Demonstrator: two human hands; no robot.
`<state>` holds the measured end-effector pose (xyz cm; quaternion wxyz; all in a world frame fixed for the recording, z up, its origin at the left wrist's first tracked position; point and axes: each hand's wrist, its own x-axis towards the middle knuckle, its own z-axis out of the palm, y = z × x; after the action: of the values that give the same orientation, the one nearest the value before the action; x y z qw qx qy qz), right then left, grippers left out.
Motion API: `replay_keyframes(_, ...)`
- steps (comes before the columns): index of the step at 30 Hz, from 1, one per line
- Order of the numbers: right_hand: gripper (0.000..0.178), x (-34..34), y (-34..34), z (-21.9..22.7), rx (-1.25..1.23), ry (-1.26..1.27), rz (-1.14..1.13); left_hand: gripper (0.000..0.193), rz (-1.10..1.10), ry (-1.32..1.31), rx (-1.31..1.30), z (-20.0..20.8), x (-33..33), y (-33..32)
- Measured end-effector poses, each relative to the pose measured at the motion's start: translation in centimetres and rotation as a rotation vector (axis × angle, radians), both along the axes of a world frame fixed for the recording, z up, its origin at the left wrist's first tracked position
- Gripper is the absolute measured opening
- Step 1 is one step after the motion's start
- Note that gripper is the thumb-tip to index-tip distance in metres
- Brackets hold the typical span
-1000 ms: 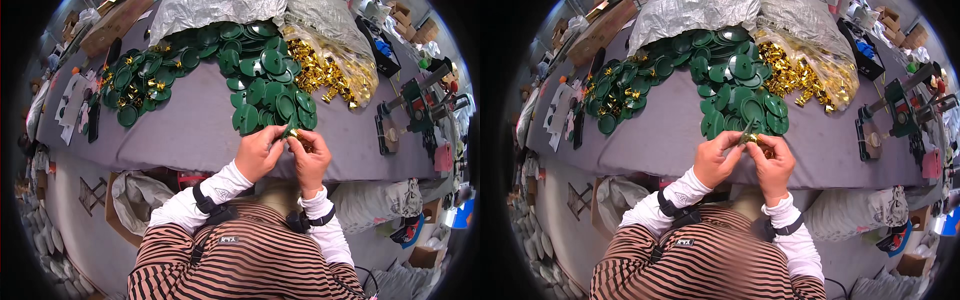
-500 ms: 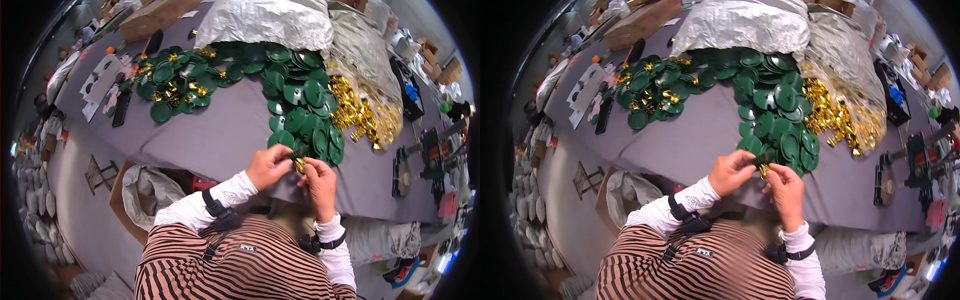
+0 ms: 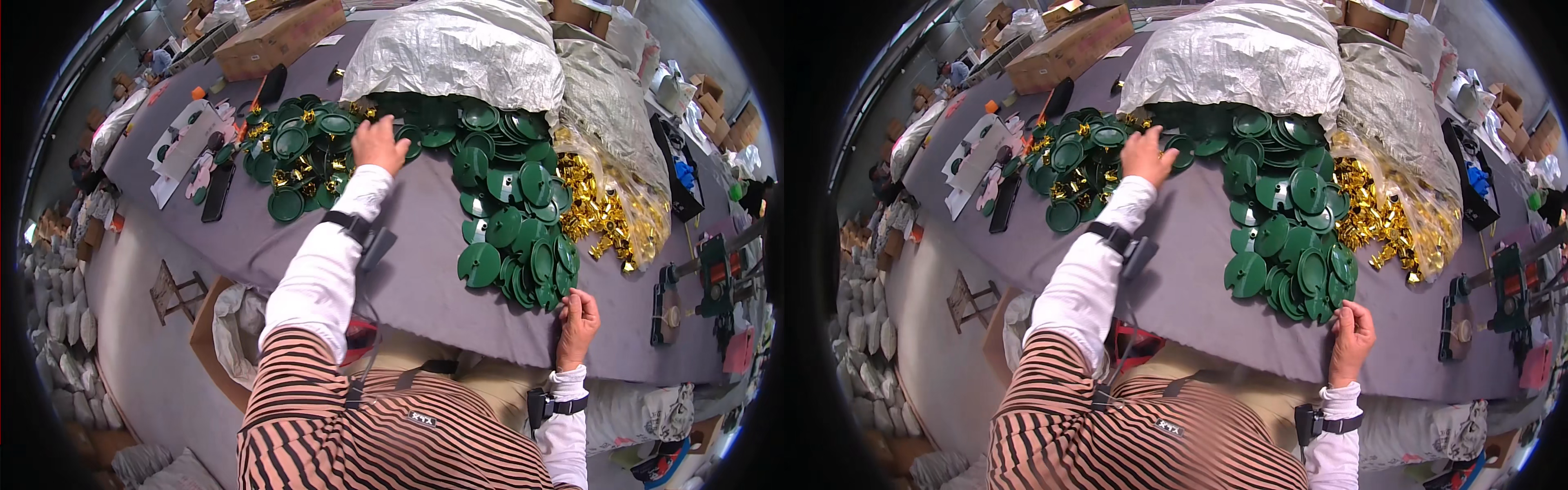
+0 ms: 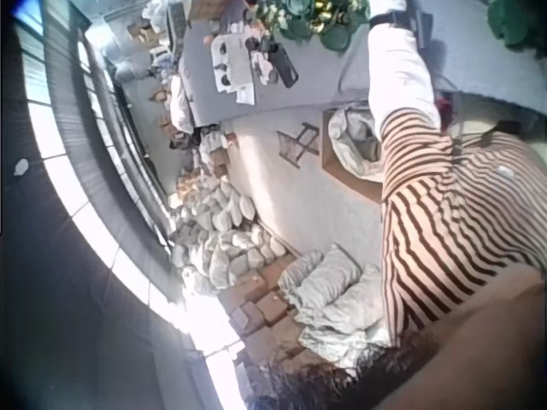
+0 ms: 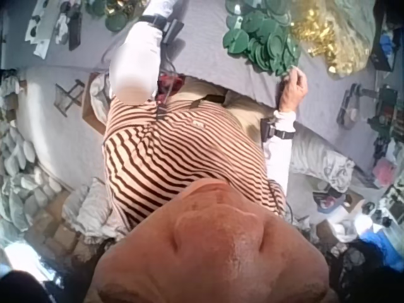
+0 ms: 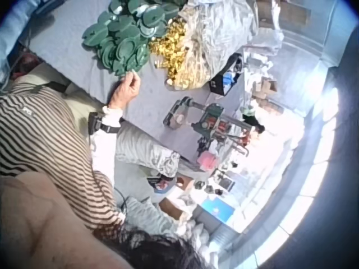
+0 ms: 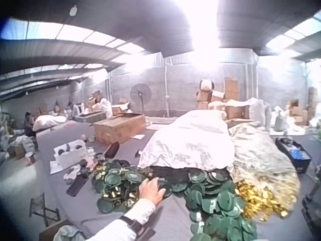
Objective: The person assembles gold decorative components onto green circular plastic bases by hand.
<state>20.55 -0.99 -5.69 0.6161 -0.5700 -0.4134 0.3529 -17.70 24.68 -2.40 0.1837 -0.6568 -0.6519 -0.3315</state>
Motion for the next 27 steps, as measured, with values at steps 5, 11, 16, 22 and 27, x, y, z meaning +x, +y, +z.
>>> replay_keyframes(5,0.029,0.6,0.0,-0.9,0.179,0.092,0.055,0.021,0.130,0.004,-0.059,-1.6,-0.8,2.7)
replay_keyframes(11,0.025,-0.6,0.3,1.2,0.050,0.227,0.037,0.029,0.163,-0.059,0.280,6.3,-9.3,2.3)
replay_keyframes(16,0.021,0.5,0.1,0.6,0.040,0.106,0.038,0.029,-0.437,-0.287,0.057,4.8,-2.4,-4.6)
replay_keyframes(22,0.025,0.2,0.0,-0.2,0.212,0.220,0.072,0.056,-0.811,-0.287,-0.642,-0.2,8.9,-15.5)
replay_keyframes(27,0.020,-0.1,-0.6,-0.4,0.219,-0.001,0.004,0.058,-0.775,-0.224,-0.625,-0.3,9.6,-16.6)
